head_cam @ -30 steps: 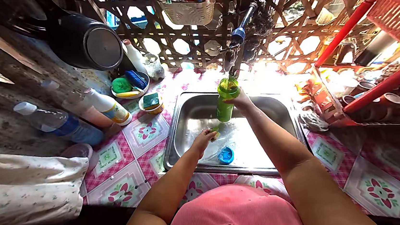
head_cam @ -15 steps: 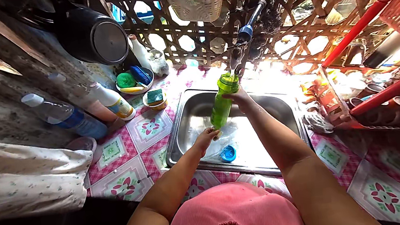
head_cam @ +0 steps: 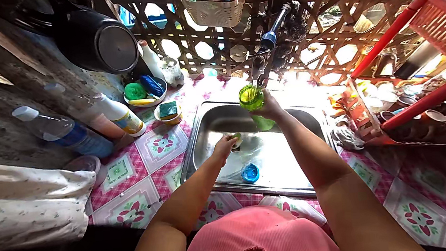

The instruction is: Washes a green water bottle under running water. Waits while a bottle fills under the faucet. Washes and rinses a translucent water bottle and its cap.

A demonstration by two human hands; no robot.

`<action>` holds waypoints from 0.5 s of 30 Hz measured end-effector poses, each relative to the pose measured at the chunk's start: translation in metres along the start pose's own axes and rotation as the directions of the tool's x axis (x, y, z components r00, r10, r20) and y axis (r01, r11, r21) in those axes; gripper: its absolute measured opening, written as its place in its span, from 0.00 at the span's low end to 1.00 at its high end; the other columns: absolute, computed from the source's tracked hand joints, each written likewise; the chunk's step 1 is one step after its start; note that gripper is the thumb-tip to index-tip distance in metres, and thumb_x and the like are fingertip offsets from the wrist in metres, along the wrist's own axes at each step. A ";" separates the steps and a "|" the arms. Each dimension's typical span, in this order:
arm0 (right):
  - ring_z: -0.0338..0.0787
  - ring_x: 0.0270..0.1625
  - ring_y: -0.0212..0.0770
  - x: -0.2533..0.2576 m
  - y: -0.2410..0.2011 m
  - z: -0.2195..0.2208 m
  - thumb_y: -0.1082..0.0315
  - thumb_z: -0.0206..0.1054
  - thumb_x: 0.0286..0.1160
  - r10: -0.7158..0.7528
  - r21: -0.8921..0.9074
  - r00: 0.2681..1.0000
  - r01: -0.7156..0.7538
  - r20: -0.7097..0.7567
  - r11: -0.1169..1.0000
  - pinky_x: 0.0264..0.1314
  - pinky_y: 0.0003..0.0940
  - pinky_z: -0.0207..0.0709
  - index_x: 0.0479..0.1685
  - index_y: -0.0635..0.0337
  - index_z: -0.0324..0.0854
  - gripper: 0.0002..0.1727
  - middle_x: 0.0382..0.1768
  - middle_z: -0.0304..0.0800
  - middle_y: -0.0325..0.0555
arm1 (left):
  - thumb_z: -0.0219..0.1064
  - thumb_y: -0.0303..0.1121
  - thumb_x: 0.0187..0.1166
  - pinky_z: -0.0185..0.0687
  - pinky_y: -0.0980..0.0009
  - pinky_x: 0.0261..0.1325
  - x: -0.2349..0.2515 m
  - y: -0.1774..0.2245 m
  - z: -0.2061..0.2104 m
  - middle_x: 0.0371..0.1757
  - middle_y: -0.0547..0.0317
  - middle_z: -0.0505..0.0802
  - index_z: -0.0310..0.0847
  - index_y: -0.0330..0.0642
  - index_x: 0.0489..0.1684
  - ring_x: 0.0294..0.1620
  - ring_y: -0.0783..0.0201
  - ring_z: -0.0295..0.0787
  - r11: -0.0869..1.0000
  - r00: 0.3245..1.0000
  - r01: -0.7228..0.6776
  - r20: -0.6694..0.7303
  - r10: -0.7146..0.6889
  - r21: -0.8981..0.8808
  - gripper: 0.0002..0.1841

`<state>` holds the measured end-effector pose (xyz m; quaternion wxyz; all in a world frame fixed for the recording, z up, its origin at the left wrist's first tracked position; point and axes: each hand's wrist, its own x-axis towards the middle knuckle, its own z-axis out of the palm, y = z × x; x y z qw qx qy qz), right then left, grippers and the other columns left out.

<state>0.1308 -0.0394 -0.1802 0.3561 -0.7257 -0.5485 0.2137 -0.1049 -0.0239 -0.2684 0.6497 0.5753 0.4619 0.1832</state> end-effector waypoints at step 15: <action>0.85 0.69 0.53 0.000 0.009 0.043 0.57 0.91 0.43 0.233 0.370 0.966 -0.177 -0.111 0.912 0.74 0.55 0.78 0.79 0.65 0.64 0.55 0.66 0.84 0.61 | 0.62 0.37 0.88 0.73 0.53 0.71 0.011 -0.026 -0.016 0.72 0.45 0.84 0.76 0.37 0.71 0.71 0.55 0.79 0.975 0.955 0.008 -0.287 -0.073 -0.221 0.19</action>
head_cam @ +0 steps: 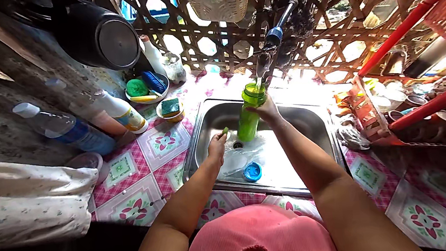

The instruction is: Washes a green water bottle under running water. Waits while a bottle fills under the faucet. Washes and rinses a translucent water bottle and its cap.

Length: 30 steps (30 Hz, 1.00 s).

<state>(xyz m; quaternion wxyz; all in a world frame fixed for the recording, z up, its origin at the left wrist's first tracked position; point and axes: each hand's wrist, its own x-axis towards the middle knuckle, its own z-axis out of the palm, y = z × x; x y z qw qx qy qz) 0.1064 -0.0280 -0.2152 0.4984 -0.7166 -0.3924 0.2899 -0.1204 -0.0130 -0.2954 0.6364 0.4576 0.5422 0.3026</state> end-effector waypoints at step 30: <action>0.84 0.72 0.57 -0.014 -0.011 -0.015 0.68 0.93 0.36 -0.238 -0.130 0.969 0.244 0.061 0.961 0.72 0.59 0.79 0.90 0.54 0.51 0.69 0.75 0.77 0.63 | 0.57 0.42 0.91 0.77 0.51 0.64 -0.004 0.015 0.007 0.59 0.44 0.89 0.79 0.39 0.67 0.60 0.53 0.85 0.970 1.000 -0.007 0.026 0.001 0.242 0.18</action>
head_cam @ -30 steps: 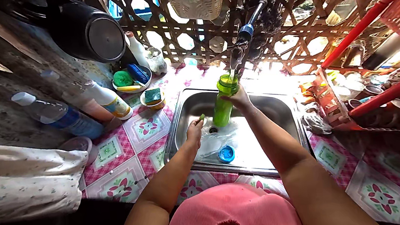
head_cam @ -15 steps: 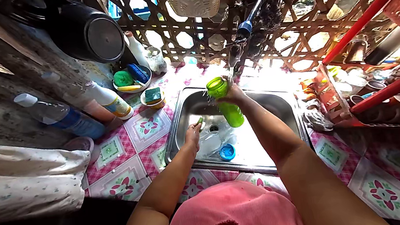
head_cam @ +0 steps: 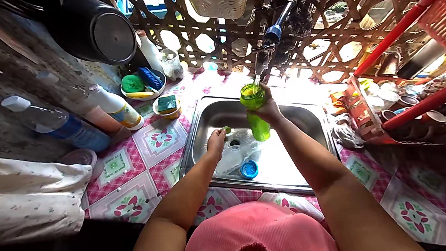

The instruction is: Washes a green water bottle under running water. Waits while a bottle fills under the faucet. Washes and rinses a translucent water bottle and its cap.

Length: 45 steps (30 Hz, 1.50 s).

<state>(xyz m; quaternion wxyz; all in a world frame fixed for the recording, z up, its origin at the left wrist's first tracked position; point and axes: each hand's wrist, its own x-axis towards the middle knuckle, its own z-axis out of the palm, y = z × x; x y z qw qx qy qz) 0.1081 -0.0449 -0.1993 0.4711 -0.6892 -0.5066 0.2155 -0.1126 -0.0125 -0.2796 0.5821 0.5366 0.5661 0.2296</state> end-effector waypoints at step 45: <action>0.76 0.78 0.65 0.004 0.023 0.000 0.66 0.94 0.35 0.070 -0.216 0.993 -0.047 0.098 0.975 0.77 0.66 0.71 0.90 0.54 0.55 0.68 0.77 0.75 0.64 | 0.55 0.46 0.92 0.84 0.52 0.59 0.034 -0.013 0.015 0.62 0.38 0.87 0.73 0.38 0.73 0.57 0.48 0.88 0.993 0.996 0.068 0.064 -0.062 -0.091 0.23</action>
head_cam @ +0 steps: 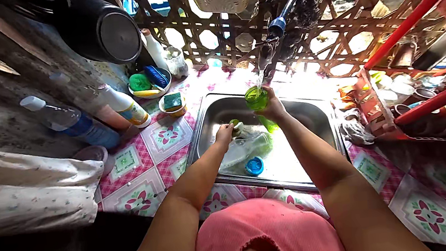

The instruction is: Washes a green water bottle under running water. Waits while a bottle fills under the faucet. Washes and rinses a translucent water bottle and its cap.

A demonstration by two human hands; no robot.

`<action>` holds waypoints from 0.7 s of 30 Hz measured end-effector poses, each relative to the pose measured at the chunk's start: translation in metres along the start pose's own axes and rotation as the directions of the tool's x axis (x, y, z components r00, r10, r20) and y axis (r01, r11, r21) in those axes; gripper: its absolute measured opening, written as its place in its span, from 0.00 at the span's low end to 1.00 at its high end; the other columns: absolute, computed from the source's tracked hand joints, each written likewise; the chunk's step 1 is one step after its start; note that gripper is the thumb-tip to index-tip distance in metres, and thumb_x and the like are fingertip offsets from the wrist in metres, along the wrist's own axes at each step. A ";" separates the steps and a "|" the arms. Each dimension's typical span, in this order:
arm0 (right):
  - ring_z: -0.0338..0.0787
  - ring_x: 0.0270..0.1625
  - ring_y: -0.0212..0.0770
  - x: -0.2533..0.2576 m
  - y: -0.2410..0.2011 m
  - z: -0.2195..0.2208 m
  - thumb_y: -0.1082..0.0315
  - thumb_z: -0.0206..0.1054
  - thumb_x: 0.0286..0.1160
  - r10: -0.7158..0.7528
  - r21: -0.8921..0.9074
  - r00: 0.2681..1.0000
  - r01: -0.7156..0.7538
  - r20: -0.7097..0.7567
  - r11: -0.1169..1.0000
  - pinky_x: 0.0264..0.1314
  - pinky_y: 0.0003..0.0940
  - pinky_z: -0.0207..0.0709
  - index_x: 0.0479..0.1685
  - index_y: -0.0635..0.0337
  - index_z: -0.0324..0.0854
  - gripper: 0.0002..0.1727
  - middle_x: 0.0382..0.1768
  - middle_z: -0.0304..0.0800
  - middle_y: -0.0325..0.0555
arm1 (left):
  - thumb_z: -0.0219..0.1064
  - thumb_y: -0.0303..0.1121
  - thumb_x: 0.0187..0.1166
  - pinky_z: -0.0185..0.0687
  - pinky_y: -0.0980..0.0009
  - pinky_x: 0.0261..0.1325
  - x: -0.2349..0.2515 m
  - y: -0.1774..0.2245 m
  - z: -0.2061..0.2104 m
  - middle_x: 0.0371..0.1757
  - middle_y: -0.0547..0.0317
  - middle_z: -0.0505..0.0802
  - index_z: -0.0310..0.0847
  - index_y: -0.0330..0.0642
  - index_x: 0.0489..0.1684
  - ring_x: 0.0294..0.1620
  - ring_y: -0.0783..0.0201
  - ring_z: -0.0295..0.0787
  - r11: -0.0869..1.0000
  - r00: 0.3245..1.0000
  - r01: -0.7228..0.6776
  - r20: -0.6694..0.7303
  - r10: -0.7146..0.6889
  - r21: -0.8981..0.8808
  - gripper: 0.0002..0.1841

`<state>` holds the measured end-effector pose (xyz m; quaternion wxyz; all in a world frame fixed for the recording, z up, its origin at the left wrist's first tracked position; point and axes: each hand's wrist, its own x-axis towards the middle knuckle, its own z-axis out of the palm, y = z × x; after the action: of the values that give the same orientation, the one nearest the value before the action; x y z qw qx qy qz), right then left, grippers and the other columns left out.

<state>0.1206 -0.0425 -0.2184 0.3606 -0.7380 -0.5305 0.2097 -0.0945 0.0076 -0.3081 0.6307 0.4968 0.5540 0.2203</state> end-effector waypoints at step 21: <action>0.82 0.73 0.52 0.028 -0.042 0.020 0.65 0.90 0.40 0.162 0.549 0.975 -0.054 -0.150 0.834 0.75 0.52 0.78 0.87 0.60 0.49 0.65 0.72 0.78 0.63 | 0.52 0.43 0.94 0.86 0.58 0.57 -0.025 -0.021 -0.001 0.69 0.37 0.82 0.61 0.35 0.79 0.57 0.50 0.87 0.847 0.972 -0.044 -0.220 -0.087 -0.530 0.24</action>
<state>0.0895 -0.0023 -0.1976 0.5908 -0.6514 -0.3700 0.2994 -0.1083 -0.0209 -0.3140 0.6757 0.2669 0.5478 0.4150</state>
